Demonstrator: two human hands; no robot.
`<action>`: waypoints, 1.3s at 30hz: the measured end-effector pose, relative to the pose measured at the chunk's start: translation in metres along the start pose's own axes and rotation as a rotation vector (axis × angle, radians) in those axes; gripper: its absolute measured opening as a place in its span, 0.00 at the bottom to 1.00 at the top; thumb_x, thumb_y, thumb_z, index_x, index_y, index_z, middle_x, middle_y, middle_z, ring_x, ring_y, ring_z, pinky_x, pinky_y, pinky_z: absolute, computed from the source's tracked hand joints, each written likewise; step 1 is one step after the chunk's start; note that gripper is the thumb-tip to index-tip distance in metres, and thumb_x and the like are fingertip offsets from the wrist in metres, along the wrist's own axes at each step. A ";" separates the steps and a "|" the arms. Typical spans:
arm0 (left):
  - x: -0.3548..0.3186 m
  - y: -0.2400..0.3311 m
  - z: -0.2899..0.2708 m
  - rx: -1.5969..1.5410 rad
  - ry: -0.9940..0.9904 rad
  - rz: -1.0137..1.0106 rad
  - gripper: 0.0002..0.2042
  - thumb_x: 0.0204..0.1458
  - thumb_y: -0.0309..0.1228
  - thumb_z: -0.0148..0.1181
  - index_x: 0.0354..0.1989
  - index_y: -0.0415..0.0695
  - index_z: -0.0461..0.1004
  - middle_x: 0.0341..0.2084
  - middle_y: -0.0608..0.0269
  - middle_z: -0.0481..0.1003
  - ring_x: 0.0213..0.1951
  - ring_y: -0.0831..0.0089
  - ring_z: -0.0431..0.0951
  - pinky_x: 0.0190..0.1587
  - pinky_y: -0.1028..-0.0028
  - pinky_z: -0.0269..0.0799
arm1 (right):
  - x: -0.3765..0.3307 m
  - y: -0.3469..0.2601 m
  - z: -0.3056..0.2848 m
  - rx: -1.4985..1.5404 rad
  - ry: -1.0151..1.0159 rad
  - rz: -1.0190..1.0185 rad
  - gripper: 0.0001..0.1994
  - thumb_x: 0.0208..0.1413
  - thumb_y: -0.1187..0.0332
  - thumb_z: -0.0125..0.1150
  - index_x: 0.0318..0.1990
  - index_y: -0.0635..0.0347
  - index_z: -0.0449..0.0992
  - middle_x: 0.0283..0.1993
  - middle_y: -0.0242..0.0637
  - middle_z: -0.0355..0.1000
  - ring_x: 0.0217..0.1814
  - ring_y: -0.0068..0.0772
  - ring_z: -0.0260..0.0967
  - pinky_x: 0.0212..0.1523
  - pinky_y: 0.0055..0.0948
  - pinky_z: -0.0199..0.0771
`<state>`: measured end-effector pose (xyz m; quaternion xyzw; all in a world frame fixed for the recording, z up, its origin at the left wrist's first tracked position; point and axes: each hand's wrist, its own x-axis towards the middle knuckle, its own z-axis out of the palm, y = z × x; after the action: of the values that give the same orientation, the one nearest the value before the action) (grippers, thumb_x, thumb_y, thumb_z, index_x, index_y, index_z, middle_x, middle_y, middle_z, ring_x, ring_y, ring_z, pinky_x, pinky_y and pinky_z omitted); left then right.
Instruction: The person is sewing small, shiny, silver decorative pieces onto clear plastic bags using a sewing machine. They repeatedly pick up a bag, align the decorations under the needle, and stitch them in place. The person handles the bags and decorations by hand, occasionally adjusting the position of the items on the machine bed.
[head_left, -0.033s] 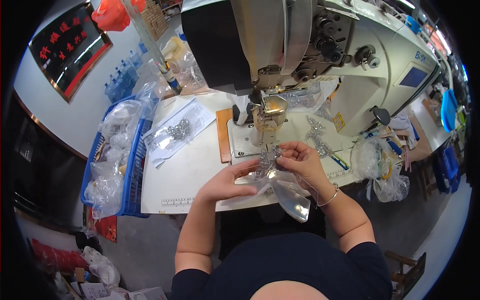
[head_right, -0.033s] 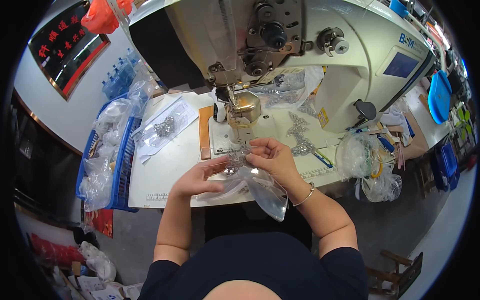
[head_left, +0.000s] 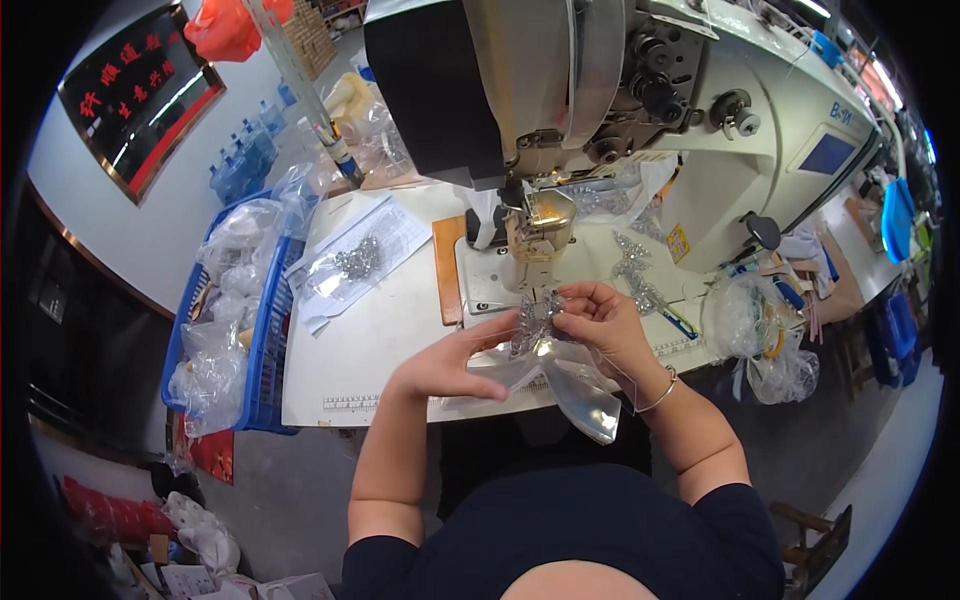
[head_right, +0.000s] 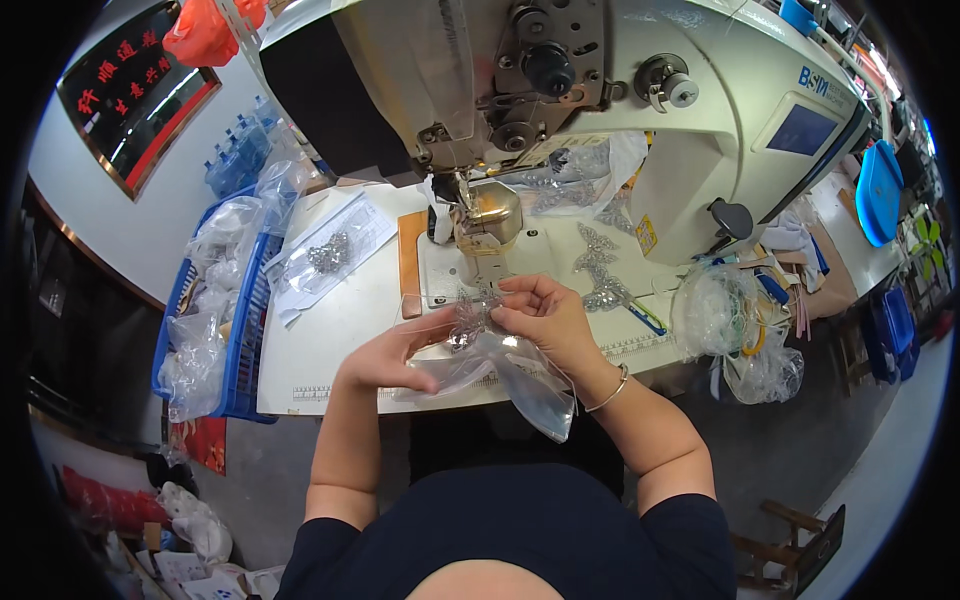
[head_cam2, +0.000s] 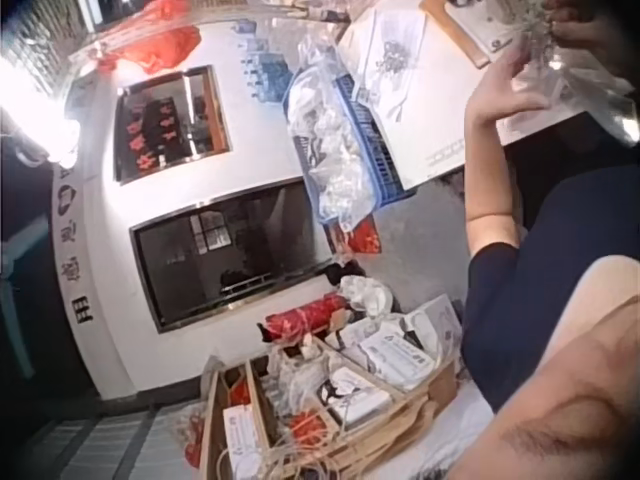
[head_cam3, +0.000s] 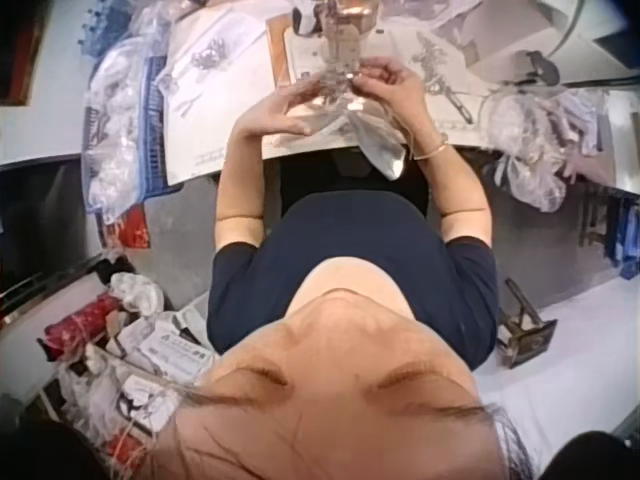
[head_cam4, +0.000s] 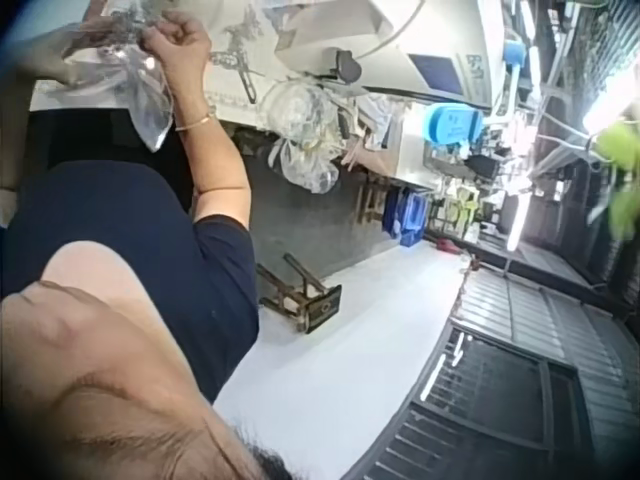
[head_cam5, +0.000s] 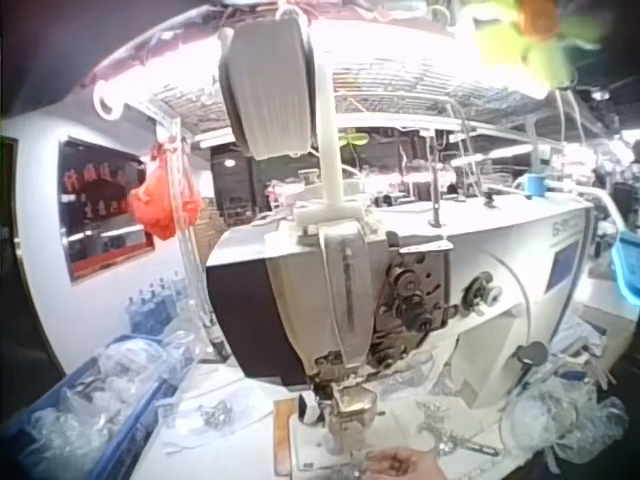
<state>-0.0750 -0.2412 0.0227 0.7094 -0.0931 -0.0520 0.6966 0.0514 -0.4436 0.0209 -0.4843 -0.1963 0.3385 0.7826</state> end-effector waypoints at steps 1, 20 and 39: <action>0.004 0.005 -0.004 -0.022 -0.048 0.056 0.42 0.39 0.33 0.70 0.63 0.36 0.52 0.57 0.51 0.61 0.58 0.64 0.62 0.61 0.66 0.56 | 0.000 0.000 0.001 -0.003 0.006 -0.004 0.18 0.45 0.81 0.64 0.46 0.69 0.69 0.35 0.36 0.73 0.36 0.23 0.73 0.41 0.21 0.75; 0.030 -0.010 0.020 -0.055 0.348 -0.056 0.13 0.47 0.27 0.63 0.41 0.36 0.75 0.32 0.65 0.77 0.37 0.81 0.75 0.42 0.80 0.70 | -0.007 0.000 0.011 -0.157 0.061 -0.107 0.16 0.46 0.79 0.64 0.44 0.68 0.69 0.35 0.35 0.71 0.35 0.20 0.71 0.38 0.19 0.74; 0.028 -0.007 0.020 -0.308 0.400 -0.116 0.06 0.45 0.24 0.64 0.25 0.37 0.72 0.30 0.60 0.75 0.27 0.75 0.75 0.33 0.77 0.71 | 0.008 -0.015 -0.005 -0.376 -0.029 -0.269 0.04 0.49 0.77 0.63 0.30 0.66 0.74 0.30 0.35 0.74 0.36 0.23 0.73 0.37 0.20 0.74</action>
<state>-0.0515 -0.2663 0.0166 0.5954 0.0963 0.0357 0.7968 0.0655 -0.4458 0.0318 -0.5861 -0.3301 0.1954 0.7137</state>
